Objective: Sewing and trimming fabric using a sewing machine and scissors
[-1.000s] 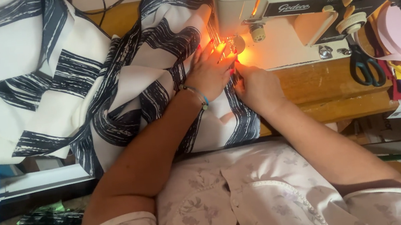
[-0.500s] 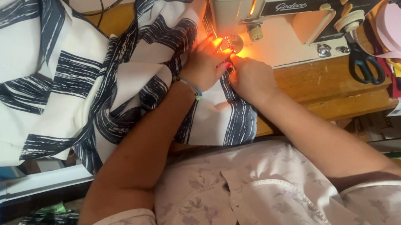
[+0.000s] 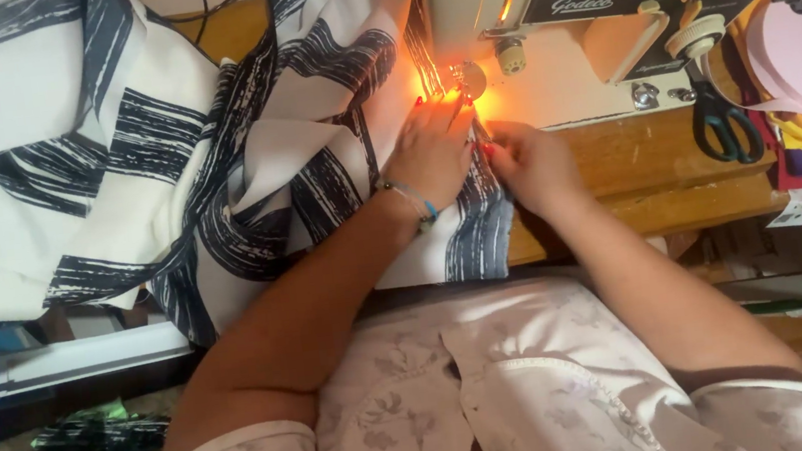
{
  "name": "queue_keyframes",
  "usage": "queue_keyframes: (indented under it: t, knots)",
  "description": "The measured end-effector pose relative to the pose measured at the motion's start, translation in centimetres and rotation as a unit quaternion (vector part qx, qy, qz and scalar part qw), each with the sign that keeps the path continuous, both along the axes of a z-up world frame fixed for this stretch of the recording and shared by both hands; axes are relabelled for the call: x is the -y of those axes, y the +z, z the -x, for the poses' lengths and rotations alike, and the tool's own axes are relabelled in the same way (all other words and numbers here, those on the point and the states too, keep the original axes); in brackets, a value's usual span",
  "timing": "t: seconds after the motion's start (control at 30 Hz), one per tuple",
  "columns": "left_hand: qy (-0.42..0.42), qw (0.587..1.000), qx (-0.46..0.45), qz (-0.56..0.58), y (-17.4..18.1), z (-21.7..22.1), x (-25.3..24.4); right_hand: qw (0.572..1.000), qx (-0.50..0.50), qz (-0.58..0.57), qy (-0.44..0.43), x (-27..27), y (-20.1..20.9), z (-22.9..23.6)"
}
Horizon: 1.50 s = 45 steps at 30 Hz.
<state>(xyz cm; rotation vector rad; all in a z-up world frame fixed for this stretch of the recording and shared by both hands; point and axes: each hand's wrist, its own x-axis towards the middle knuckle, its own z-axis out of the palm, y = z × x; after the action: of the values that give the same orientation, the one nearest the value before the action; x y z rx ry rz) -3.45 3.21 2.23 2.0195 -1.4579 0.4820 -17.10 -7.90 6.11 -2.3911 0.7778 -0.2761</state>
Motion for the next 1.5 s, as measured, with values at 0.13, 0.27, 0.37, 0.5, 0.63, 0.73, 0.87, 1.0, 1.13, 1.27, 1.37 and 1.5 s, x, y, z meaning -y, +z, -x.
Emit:
queue_keyframes:
  t: [0.13, 0.27, 0.37, 0.5, 0.63, 0.73, 0.87, 1.0, 1.13, 1.27, 1.37, 1.5]
  knots:
    - [0.007, 0.999, -0.011, -0.033, 0.9, 0.4, -0.9, 0.952, 0.126, -0.267, -0.079, -1.1, 0.5, 0.9]
    - [0.006, 0.999, -0.025, -0.038, 0.1, 0.1, -0.5, 0.894, 0.127, -0.426, -0.063, -0.4, -0.4, 1.5]
    - [-0.006, 0.998, -0.041, -0.056, 0.8, 1.1, -1.3, 0.893, 0.131, -0.428, -0.045, -0.7, -0.8, 2.0]
    - [-0.004, 0.996, -0.045, -0.077, -0.7, 1.7, -1.3, 0.924, 0.102, -0.366, -0.050, -1.5, 0.8, 1.9]
    - [-0.001, 0.996, -0.046, -0.072, -1.1, 1.3, -1.2, 0.975, 0.047, -0.217, -0.011, -0.5, 0.7, 0.7]
    - [-0.002, 0.996, -0.064, -0.064, -0.9, 1.3, -1.5, 0.998, -0.039, -0.052, 0.009, -1.2, 2.1, 0.6]
    - [-0.024, 0.994, -0.082, -0.075, 2.1, 2.1, -3.1, 0.991, -0.125, 0.050, 0.015, -1.8, 3.6, 0.2]
    - [-0.048, 0.990, -0.099, -0.092, 2.6, 1.9, -3.4, 0.968, -0.191, 0.154, 0.055, -1.4, 3.6, -0.8]
    - [-0.066, 0.988, -0.102, -0.100, 3.0, 1.7, -3.8, 0.952, -0.179, 0.232, 0.086, -0.9, 2.9, -0.6]
    - [0.018, 0.999, -0.013, 0.029, -1.2, -1.5, -0.7, 0.949, -0.165, 0.260, 0.063, -2.0, 4.4, 1.1]
    - [0.153, 0.972, 0.160, 0.080, 7.4, -5.8, -3.5, 0.943, -0.128, 0.302, 0.063, -0.8, 2.1, 3.3]
    - [0.328, 0.943, 0.046, -0.017, 6.2, -18.9, -7.1, 0.986, -0.094, 0.130, 0.045, 0.4, 2.9, 7.9]
